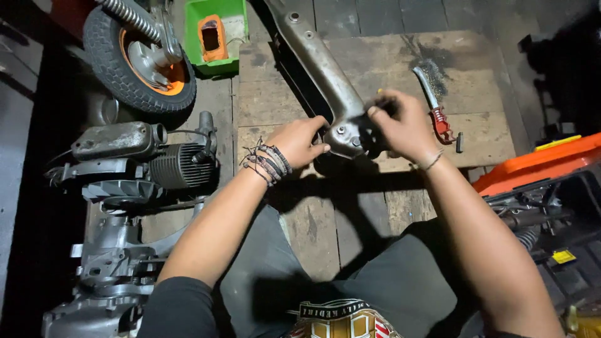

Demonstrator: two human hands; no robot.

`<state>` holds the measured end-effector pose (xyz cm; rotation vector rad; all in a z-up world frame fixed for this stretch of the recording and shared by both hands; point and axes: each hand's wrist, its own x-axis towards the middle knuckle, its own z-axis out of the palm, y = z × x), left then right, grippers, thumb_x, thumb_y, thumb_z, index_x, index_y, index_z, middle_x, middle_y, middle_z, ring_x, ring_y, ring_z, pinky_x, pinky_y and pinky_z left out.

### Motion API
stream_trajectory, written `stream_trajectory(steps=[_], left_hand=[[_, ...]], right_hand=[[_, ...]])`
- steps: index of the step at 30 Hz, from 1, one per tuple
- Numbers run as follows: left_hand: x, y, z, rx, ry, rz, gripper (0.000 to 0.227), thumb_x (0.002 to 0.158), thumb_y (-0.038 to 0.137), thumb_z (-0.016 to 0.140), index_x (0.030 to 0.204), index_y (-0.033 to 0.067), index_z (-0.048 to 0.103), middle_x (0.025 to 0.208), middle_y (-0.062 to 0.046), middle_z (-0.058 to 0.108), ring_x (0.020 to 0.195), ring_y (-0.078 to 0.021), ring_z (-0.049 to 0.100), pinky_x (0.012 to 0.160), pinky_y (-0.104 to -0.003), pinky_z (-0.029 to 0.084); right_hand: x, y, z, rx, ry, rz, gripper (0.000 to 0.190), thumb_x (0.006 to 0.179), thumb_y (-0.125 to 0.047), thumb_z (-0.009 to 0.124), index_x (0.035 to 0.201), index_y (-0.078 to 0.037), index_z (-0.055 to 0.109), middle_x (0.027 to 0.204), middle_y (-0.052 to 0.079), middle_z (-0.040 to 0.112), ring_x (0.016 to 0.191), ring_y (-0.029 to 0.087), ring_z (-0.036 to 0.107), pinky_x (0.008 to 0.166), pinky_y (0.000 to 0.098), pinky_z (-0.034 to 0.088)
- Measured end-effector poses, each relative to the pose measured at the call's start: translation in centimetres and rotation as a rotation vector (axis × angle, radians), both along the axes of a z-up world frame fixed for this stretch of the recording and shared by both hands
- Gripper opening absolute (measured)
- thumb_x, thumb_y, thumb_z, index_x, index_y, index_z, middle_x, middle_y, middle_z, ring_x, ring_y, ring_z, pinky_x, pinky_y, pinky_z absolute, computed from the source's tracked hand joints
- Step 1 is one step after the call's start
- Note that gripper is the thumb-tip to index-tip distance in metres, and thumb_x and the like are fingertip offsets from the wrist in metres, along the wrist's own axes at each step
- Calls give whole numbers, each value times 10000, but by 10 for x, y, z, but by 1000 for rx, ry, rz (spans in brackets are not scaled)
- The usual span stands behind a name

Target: The person uses a wrench to tighten a bolt on a metal frame part. They then use a file to smooth the surface of the metal part.

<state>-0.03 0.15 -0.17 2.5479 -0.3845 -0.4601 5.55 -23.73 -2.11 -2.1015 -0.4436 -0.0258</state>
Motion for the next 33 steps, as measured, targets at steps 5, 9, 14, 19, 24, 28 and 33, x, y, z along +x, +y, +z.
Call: stream_trajectory(steps=[5,9,14,19,24,28,33], left_hand=[[3,1,-9,-31,5,16,441,961,308,639,1321,66,558,1217,-203,691,1125,-421,676,936,-549,552],[0,3,-4,-22,13,17,461,958,333,640,1336,83,553,1246,-209,685,1150,-424,665,957,-563,542],[5,4,-20,-26,-5,31,433,940,336,650,1304,114,578,1177,-170,712,1138,-411,670,953,-557,539],[0,4,-17,-41,-35,44,419,930,348,662,1280,129,589,1171,-159,712,1142,-400,669,949,-548,543],[1,0,-18,-199,-133,81,363,924,279,681,1230,87,646,1131,-162,717,1116,-392,681,967,-524,535],[5,-11,-25,-475,-170,104,239,948,250,679,1135,103,711,1076,-153,741,1093,-390,689,952,-502,544],[18,-20,-58,-885,-125,257,252,1031,298,629,1204,148,733,1118,-70,766,1136,-191,684,1000,-414,531]], right_hand=[[24,-11,-26,-198,-148,-51,175,931,-153,722,1056,-33,746,911,210,740,937,431,716,792,517,563],[9,3,-18,-16,-35,-1,140,905,-126,686,988,-29,741,866,206,741,919,404,736,776,481,560],[17,-4,-31,-275,-294,-53,163,910,-159,724,1020,-39,738,863,196,727,889,416,717,770,486,568],[18,-11,-31,-114,-176,-24,173,908,-126,716,1030,-9,754,899,218,743,949,425,720,783,477,560],[12,-18,-20,-121,-411,-5,126,969,-51,684,1087,-55,726,939,217,705,951,478,674,821,520,528],[4,1,-16,-163,-594,-1,172,887,0,769,1050,-36,729,968,195,630,934,462,634,810,518,513],[-15,20,-7,-202,-826,133,220,884,-105,724,1103,-130,722,925,45,547,869,305,579,759,435,497]])
